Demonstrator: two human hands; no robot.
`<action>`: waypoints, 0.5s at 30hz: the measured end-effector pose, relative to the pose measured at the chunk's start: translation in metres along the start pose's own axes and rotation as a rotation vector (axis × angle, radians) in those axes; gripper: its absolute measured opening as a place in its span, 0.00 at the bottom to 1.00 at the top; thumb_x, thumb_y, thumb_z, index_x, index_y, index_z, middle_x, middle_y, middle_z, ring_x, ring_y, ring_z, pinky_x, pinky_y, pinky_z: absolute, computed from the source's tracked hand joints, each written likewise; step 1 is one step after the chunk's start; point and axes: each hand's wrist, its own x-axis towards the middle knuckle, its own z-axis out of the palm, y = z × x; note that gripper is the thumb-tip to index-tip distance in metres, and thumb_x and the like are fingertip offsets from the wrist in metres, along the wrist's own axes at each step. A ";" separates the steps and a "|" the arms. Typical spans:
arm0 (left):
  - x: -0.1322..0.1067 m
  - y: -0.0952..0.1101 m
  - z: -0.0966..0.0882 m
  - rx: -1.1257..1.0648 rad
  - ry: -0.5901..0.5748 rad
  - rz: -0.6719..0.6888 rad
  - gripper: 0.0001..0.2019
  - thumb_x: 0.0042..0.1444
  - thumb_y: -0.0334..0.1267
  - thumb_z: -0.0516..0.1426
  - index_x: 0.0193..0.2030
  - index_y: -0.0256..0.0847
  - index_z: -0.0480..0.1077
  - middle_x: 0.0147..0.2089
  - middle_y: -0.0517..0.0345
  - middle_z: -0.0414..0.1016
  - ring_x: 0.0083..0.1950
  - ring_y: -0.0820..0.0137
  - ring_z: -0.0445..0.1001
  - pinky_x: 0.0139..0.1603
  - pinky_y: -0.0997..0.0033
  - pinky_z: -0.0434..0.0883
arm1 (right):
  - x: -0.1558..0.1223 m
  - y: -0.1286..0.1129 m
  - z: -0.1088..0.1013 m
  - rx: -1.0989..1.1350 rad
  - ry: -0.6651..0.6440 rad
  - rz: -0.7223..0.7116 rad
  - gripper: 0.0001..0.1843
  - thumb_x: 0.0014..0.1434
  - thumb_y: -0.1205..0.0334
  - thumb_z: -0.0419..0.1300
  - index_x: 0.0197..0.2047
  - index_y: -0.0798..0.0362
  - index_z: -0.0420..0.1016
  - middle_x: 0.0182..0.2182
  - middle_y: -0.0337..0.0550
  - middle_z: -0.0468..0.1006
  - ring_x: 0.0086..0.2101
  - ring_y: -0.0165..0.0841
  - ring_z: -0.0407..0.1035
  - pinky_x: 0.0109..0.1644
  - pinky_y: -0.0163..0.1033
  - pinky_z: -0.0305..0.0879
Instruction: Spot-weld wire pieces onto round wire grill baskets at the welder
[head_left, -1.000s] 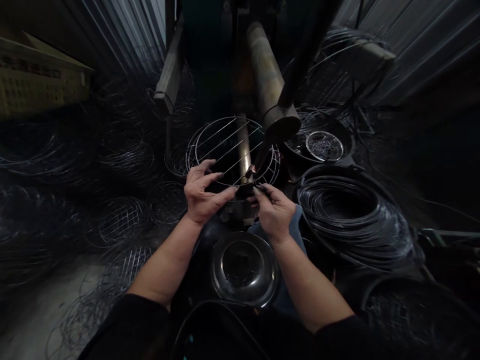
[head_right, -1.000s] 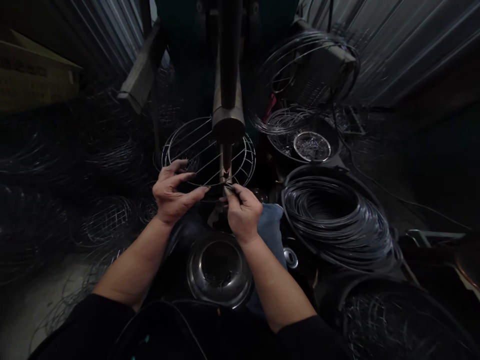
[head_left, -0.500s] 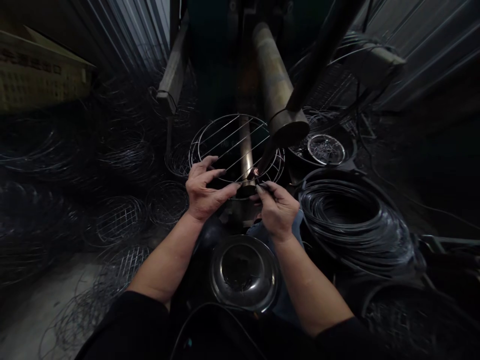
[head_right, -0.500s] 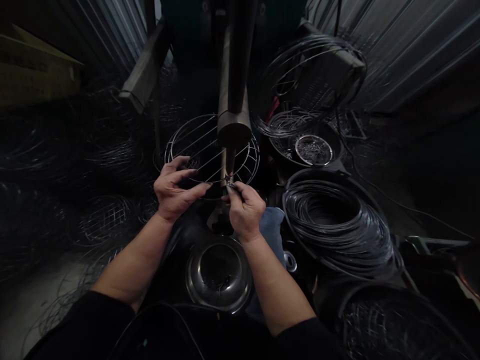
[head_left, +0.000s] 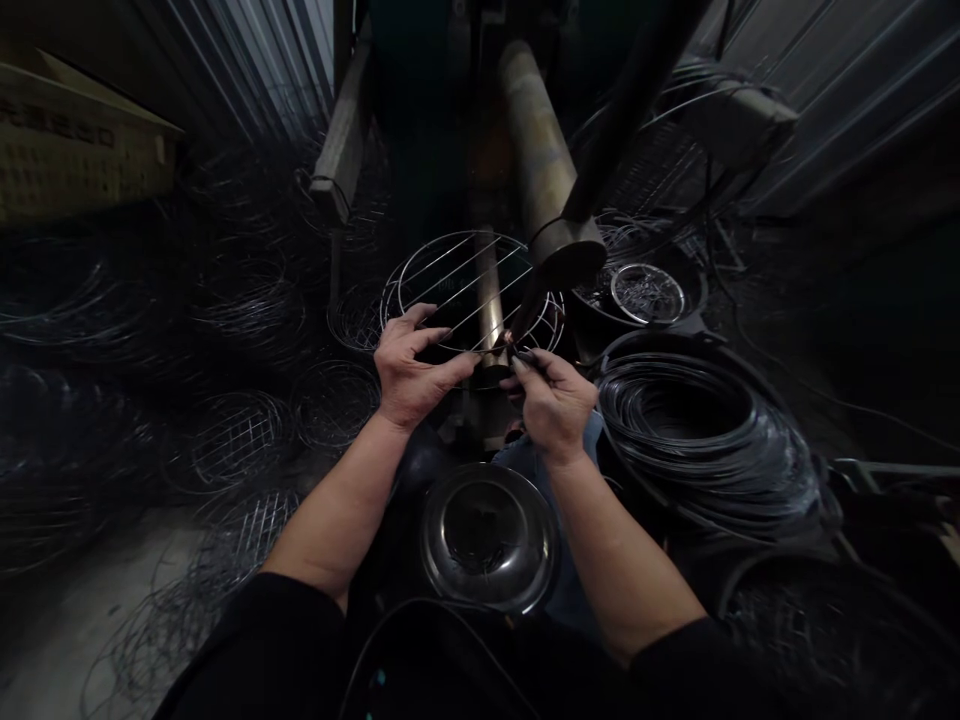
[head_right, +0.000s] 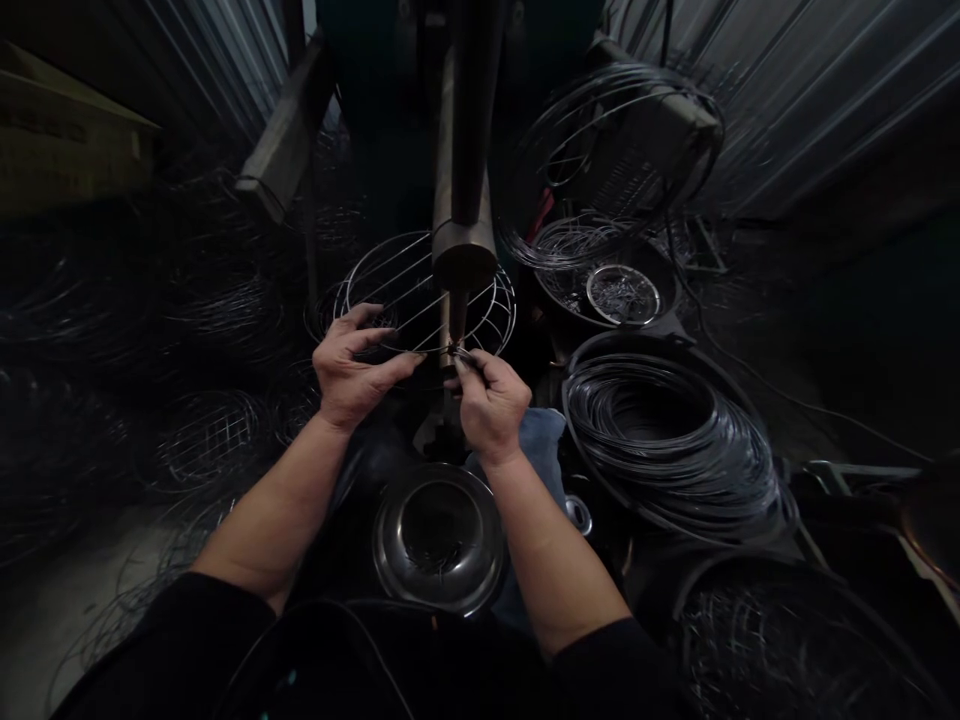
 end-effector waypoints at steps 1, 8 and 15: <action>0.000 0.001 0.000 0.008 0.002 -0.004 0.15 0.36 0.43 0.71 0.31 0.41 0.78 0.50 0.52 0.77 0.51 0.60 0.76 0.55 0.55 0.72 | 0.000 0.000 0.000 0.001 0.000 0.003 0.10 0.52 0.57 0.64 0.35 0.55 0.79 0.29 0.41 0.80 0.22 0.30 0.74 0.25 0.34 0.70; -0.001 0.004 0.001 0.029 0.015 -0.027 0.15 0.36 0.43 0.71 0.31 0.40 0.78 0.49 0.52 0.77 0.50 0.60 0.76 0.55 0.56 0.72 | 0.000 -0.002 0.000 0.036 -0.011 0.025 0.10 0.51 0.57 0.65 0.33 0.55 0.78 0.28 0.41 0.80 0.23 0.30 0.74 0.25 0.35 0.69; -0.006 0.005 0.000 0.054 -0.010 -0.007 0.16 0.36 0.44 0.71 0.31 0.40 0.78 0.48 0.50 0.77 0.50 0.60 0.75 0.53 0.56 0.71 | -0.008 -0.017 -0.013 0.143 0.017 0.119 0.11 0.53 0.55 0.65 0.35 0.54 0.78 0.28 0.42 0.80 0.28 0.34 0.77 0.30 0.37 0.72</action>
